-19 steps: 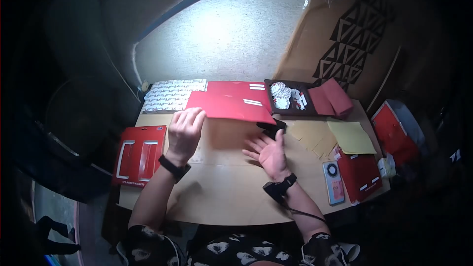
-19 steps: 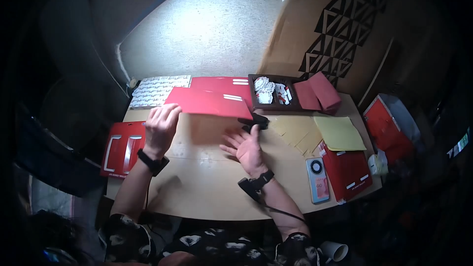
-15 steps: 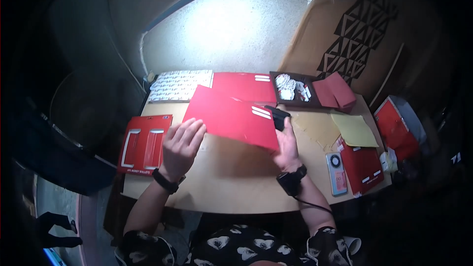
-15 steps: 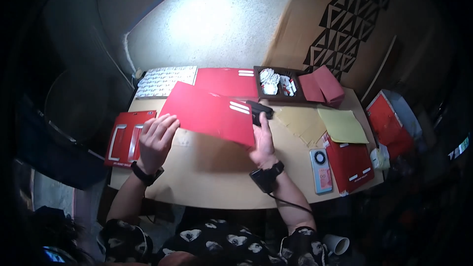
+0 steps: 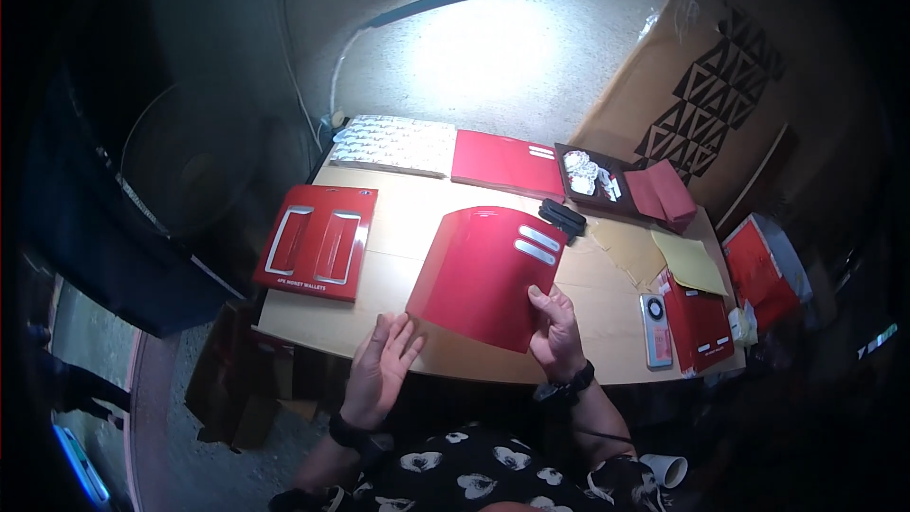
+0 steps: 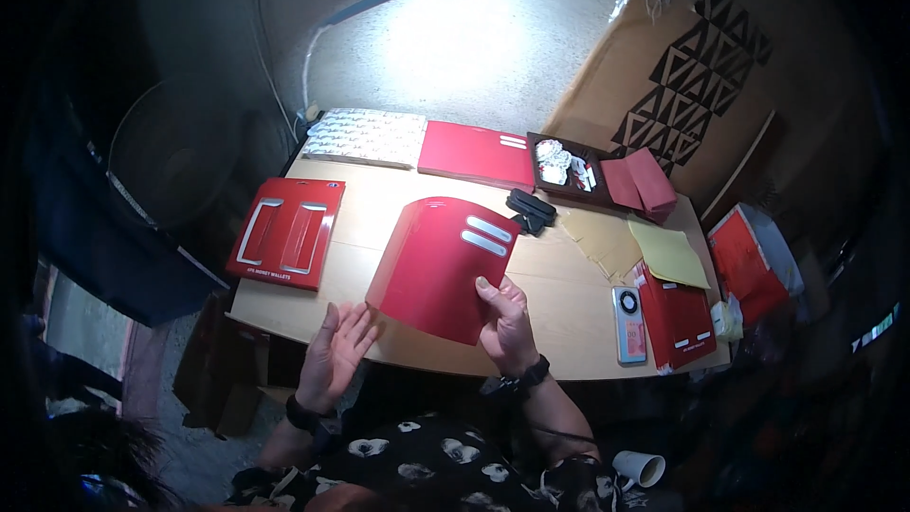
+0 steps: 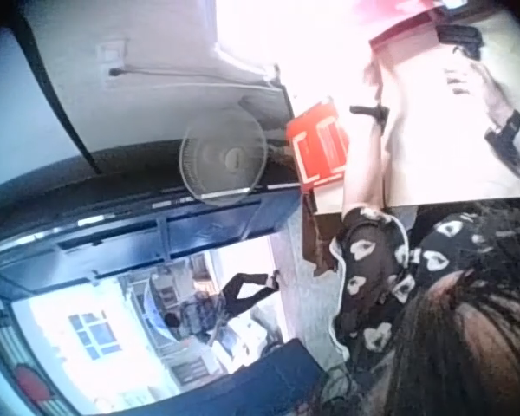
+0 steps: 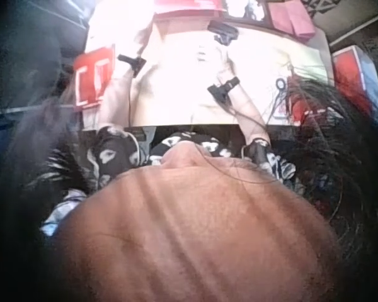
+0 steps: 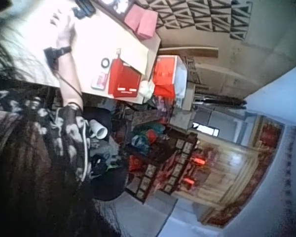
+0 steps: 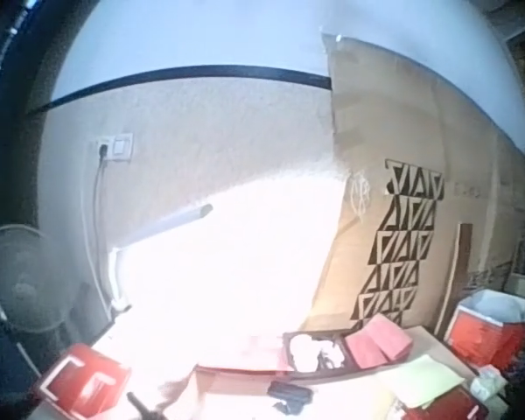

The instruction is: Checking, folding, and sorting red money wallets on a table.

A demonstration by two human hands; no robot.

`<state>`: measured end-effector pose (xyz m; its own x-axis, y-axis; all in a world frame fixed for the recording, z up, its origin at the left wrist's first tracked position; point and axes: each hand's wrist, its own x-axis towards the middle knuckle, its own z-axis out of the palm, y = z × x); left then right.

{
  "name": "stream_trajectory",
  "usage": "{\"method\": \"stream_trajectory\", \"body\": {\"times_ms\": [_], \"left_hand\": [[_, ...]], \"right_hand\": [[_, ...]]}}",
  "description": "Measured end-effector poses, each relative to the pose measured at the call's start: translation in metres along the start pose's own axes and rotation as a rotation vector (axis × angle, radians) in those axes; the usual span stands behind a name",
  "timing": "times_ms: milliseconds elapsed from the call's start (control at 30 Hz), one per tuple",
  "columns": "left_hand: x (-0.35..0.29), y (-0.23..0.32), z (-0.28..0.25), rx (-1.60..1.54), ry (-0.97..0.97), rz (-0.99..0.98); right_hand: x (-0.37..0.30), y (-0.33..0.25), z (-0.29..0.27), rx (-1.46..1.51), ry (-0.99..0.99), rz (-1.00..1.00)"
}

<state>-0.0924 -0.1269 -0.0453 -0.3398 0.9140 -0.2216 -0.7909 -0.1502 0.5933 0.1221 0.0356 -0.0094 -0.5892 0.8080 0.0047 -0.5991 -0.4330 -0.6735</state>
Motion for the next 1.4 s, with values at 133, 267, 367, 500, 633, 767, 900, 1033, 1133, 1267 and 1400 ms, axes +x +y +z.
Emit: {"method": "stream_trajectory", "body": {"times_ms": [133, 267, 367, 500, 633, 767, 900, 1033, 1133, 1267, 1400], "left_hand": [[-0.003, 0.009, -0.001, -0.363, -0.08, -0.292], [-0.001, 0.026, 0.018, -0.238, 0.058, -0.148], [0.0, 0.044, 0.019, -0.054, 0.031, -0.017], [0.009, 0.067, 0.018, 0.348, 0.057, 0.386], [0.021, 0.089, 0.044, 0.578, -0.028, 0.493], [0.044, 0.097, 0.061, 0.6, -0.05, 0.579], [0.052, 0.115, 0.074, 0.635, -0.039, 0.694], [0.058, 0.115, 0.085, 0.693, -0.044, 0.766], [0.073, 0.103, 0.088, 0.795, -0.127, 0.814], [0.106, 0.081, 0.082, 0.776, -0.134, 0.72], [0.118, 0.055, 0.093, 0.592, -0.153, 0.668]], "right_hand": [[-0.012, 0.008, 0.013, -0.02, -0.037, -0.012], [-0.02, 0.023, 0.017, -0.009, 0.017, 0.08], [-0.02, 0.021, -0.005, -0.39, 0.02, 0.004], [0.0, 0.008, -0.001, -0.846, 0.146, -0.354], [0.021, -0.009, -0.007, -0.775, -0.042, -0.38], [0.031, -0.035, 0.011, -0.75, -0.147, -0.468], [0.029, -0.048, -0.009, -0.827, 0.134, -0.42], [0.012, -0.048, -0.022, -0.164, 0.221, -0.137], [0.003, -0.035, -0.012, -0.002, 0.142, -0.045], [-0.005, 0.019, 0.019, -0.504, -0.216, -0.074], [-0.01, 0.066, 0.059, -0.478, -0.341, 0.048]]}}
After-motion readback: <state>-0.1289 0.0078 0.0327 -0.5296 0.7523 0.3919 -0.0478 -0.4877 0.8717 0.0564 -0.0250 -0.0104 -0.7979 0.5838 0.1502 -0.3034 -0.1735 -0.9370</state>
